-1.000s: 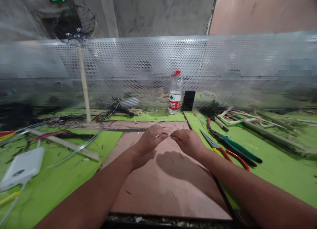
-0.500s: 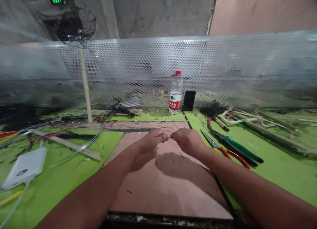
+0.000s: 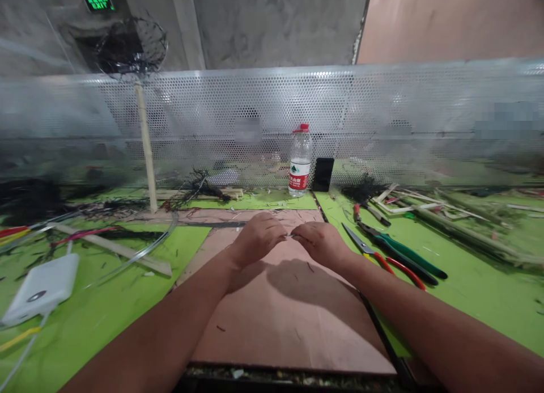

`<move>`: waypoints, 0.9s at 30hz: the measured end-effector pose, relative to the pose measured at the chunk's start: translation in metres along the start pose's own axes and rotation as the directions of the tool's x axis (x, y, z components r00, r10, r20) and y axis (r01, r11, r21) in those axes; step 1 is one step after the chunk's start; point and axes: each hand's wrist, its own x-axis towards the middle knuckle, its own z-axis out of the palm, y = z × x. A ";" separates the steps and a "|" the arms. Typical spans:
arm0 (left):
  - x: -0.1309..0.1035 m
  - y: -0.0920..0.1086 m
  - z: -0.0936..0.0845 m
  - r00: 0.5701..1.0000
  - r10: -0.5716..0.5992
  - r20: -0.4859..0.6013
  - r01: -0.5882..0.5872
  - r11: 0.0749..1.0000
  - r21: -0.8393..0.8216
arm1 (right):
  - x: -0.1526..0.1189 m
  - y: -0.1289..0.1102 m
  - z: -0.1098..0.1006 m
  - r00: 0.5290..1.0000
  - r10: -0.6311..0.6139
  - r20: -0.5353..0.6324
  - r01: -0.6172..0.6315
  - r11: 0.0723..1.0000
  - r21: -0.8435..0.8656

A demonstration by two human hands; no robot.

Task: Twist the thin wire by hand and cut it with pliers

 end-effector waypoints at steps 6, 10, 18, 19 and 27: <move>0.002 0.002 -0.007 0.994 0.111 -0.010 -0.109 0.987 0.117 | 0.000 0.000 0.003 1.000 -0.009 -0.027 0.010 0.999 0.047; 0.001 0.001 -0.006 0.995 0.096 -0.028 -0.092 0.989 0.114 | 0.000 0.000 0.003 0.999 -0.016 -0.050 0.018 0.998 0.057; 0.000 0.007 0.004 0.990 -0.117 -0.079 0.103 0.981 -0.164 | 0.001 -0.001 0.002 0.998 -0.014 -0.060 0.016 0.999 0.048; 0.000 0.008 0.004 0.982 -0.181 -0.051 0.167 0.965 -0.204 | 0.001 -0.002 0.002 0.998 -0.017 -0.066 0.020 0.999 0.044; 0.008 0.014 -0.001 0.860 -0.449 0.244 0.509 0.713 -0.482 | 0.003 -0.004 -0.003 0.991 -0.074 -0.108 0.070 0.997 -0.043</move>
